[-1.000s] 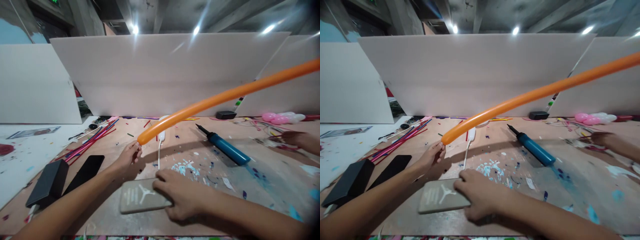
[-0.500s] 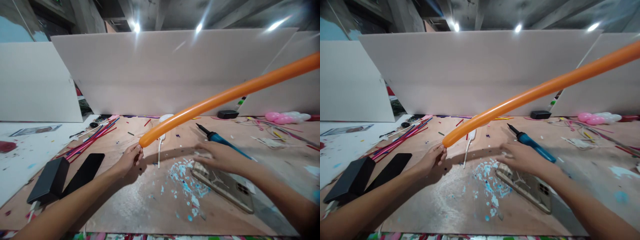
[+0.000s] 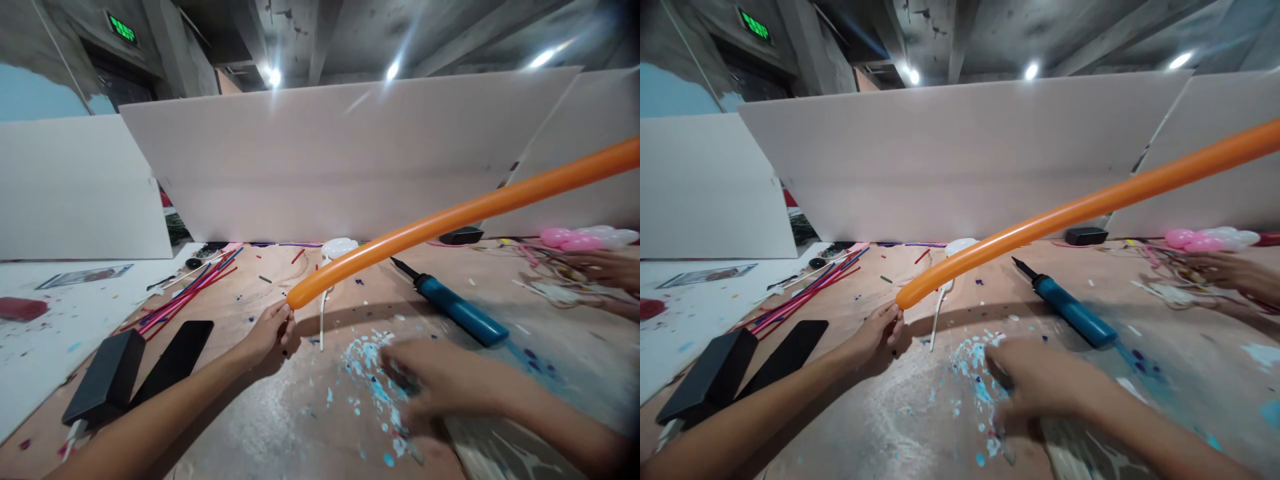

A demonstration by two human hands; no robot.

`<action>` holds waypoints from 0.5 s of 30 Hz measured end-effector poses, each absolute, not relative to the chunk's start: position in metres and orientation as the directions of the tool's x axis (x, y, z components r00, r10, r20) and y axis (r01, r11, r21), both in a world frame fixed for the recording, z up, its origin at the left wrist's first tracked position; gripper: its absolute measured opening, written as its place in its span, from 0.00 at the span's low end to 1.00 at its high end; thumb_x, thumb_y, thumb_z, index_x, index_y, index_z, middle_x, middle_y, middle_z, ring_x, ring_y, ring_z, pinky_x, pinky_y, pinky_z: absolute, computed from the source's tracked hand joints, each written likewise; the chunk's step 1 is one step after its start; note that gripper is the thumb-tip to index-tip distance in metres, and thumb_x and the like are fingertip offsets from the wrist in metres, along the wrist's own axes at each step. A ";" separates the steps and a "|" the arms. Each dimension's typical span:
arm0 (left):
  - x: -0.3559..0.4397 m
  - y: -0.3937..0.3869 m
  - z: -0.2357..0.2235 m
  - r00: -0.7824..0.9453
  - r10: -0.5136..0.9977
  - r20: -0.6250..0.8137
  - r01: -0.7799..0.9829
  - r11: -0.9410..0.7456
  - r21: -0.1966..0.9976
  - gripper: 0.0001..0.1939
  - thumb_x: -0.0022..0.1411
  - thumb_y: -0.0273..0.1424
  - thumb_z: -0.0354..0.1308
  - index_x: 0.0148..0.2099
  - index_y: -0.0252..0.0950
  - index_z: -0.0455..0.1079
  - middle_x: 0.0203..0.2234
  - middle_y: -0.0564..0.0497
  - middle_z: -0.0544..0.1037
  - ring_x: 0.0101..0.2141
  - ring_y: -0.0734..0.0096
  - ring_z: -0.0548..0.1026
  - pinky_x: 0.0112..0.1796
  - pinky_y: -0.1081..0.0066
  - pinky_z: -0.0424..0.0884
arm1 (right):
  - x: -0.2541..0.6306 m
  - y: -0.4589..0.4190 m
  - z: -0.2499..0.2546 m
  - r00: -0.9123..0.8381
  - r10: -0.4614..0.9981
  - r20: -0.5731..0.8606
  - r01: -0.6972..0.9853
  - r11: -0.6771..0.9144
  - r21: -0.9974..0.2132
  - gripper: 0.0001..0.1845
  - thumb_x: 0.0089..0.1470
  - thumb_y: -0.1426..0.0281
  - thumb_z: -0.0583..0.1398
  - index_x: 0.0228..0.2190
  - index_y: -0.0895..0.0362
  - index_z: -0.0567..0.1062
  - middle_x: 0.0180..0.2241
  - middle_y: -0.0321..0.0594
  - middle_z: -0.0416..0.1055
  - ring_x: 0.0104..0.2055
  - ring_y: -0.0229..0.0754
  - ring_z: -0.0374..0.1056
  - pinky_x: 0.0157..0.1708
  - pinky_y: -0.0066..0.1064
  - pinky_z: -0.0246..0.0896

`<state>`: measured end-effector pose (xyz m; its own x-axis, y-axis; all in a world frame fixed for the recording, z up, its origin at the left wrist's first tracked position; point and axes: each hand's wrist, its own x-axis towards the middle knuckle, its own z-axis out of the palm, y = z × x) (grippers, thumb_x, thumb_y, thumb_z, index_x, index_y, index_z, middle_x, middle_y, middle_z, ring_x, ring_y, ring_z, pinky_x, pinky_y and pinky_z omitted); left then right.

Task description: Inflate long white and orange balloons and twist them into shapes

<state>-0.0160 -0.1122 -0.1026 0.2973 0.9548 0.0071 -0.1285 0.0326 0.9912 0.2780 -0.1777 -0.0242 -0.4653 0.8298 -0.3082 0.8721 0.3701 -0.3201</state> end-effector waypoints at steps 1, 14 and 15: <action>-0.014 -0.110 -0.101 0.308 0.951 0.002 -0.113 0.035 0.993 0.17 0.64 0.45 0.52 0.31 0.37 0.61 0.14 0.58 0.62 0.13 0.80 0.56 0.17 0.76 0.52 | 0.268 -0.162 -0.022 -0.512 0.833 -0.211 0.808 0.384 -0.446 0.22 0.38 0.57 0.69 0.35 0.53 0.72 0.33 0.40 0.73 0.35 0.46 0.68 0.31 0.33 0.57; 0.005 -0.051 -0.109 0.376 0.924 0.067 -0.034 -0.059 0.998 0.18 0.59 0.44 0.52 0.25 0.37 0.58 0.10 0.60 0.57 0.12 0.80 0.53 0.17 0.76 0.52 | 0.160 -0.024 -0.092 -0.089 0.990 0.109 -0.293 0.079 -0.953 0.27 0.46 0.45 0.62 0.28 0.53 0.60 0.14 0.21 0.47 0.13 0.28 0.40 0.11 0.23 0.35; 0.007 -0.050 -0.109 0.380 0.923 0.065 -0.030 -0.058 0.998 0.17 0.59 0.43 0.51 0.25 0.37 0.57 0.09 0.60 0.56 0.12 0.80 0.52 0.17 0.76 0.52 | 0.162 -0.025 -0.097 -0.079 0.991 0.105 -0.303 0.077 -0.950 0.27 0.46 0.45 0.62 0.28 0.53 0.60 0.13 0.22 0.48 0.13 0.28 0.40 0.11 0.23 0.35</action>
